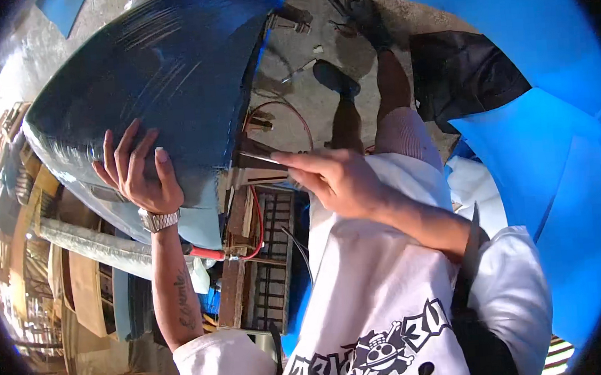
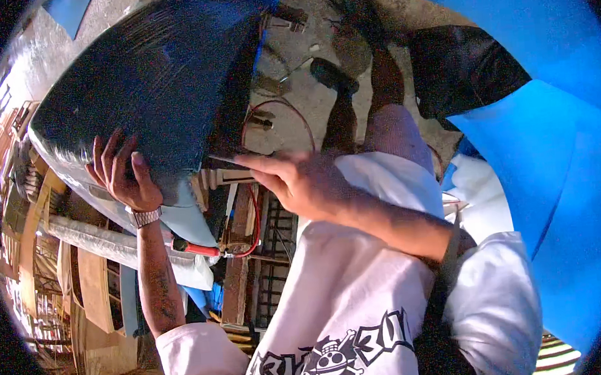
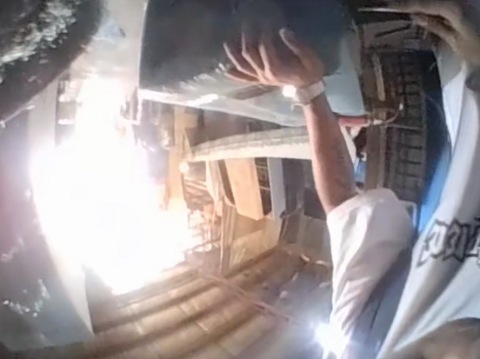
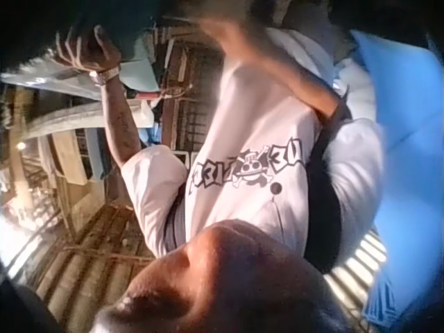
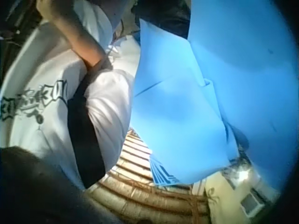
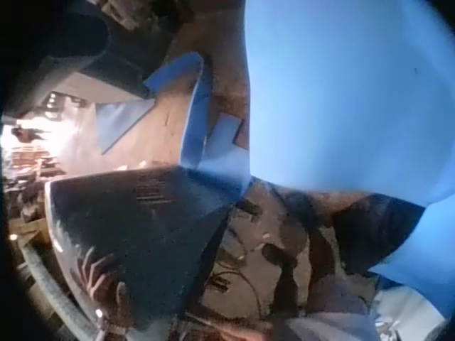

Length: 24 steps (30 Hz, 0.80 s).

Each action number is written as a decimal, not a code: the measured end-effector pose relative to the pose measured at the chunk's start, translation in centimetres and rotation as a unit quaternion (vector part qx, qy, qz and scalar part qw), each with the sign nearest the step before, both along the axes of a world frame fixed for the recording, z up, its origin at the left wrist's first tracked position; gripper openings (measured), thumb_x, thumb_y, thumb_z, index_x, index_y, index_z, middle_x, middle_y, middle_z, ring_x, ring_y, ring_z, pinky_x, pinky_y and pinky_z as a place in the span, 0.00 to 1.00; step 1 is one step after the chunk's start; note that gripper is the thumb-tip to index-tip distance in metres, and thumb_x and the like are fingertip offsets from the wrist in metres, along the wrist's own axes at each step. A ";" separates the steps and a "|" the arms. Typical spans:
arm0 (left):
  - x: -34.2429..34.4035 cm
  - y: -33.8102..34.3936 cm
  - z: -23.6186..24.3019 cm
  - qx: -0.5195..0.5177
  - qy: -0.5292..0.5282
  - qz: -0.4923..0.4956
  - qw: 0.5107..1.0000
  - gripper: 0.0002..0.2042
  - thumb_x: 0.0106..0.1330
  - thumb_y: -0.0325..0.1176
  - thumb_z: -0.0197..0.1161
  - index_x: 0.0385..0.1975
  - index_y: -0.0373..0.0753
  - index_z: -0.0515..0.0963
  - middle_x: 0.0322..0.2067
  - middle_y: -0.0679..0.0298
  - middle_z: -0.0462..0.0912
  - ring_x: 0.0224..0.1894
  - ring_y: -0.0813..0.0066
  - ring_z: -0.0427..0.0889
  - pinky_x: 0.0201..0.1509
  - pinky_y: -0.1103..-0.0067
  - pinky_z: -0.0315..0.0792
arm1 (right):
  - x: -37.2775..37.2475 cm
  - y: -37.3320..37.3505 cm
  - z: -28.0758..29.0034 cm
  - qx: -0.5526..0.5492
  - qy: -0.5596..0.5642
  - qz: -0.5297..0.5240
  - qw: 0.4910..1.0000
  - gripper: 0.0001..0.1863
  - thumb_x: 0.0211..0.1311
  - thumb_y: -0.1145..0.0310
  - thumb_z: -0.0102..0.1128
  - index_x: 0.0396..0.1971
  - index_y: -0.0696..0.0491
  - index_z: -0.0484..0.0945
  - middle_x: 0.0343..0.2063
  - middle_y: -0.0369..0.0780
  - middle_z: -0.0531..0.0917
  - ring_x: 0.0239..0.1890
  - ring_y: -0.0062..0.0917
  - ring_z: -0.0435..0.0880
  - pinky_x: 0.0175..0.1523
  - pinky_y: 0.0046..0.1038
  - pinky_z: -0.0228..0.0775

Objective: The person removes fabric and staples from an armchair frame using a screwdriver, pliers, and a hammer. Then, the person secures the fabric to the frame using a pneumatic staple gun.

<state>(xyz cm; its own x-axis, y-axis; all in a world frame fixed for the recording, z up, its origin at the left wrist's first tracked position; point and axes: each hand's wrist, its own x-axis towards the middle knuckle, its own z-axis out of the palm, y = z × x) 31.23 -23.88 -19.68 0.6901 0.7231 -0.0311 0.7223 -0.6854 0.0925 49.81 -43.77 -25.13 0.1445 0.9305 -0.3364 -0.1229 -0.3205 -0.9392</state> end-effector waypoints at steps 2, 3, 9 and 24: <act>0.0 0.2 -0.1 0.003 0.003 -0.001 1.000 0.13 0.55 0.43 0.53 0.31 0.46 0.81 0.43 0.64 0.78 0.58 0.59 0.64 0.64 0.63 0.34 | 1.3 1.6 -0.8 -0.012 -0.028 0.133 0.991 0.16 0.55 0.73 0.55 0.45 0.48 0.75 0.21 0.43 0.77 0.21 0.32 0.77 0.26 0.28 0.69; 0.1 0.0 0.0 -0.005 -0.003 0.003 1.000 0.13 0.55 0.43 0.53 0.31 0.46 0.81 0.43 0.64 0.78 0.58 0.59 0.64 0.64 0.63 0.34 | 1.7 2.0 -0.7 -0.014 -0.026 0.135 0.990 0.16 0.55 0.73 0.55 0.45 0.48 0.75 0.21 0.43 0.77 0.21 0.32 0.77 0.26 0.28 0.69; -0.3 0.4 -0.2 -0.016 -0.017 0.003 1.000 0.13 0.54 0.44 0.54 0.30 0.46 0.81 0.43 0.64 0.79 0.58 0.59 0.64 0.65 0.63 0.33 | 2.4 4.0 -1.0 0.002 0.006 0.183 0.983 0.13 0.55 0.70 0.54 0.42 0.48 0.78 0.24 0.45 0.79 0.25 0.36 0.79 0.31 0.31 0.72; -0.4 1.6 0.0 -0.029 0.021 0.025 0.999 0.08 0.49 0.40 0.58 0.24 0.49 0.82 0.40 0.67 0.80 0.57 0.59 0.65 0.64 0.63 0.32 | 5.2 14.5 0.8 0.011 -0.095 0.504 0.858 0.12 0.57 0.69 0.50 0.40 0.49 0.76 0.20 0.46 0.79 0.23 0.39 0.80 0.30 0.34 0.73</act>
<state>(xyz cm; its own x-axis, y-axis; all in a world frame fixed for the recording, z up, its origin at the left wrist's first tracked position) 30.78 -22.24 -19.70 0.6504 0.7527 -0.1020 0.7595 -0.6428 0.0994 55.01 -29.28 -24.29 -0.6879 0.6208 -0.3759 0.3616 -0.1560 -0.9192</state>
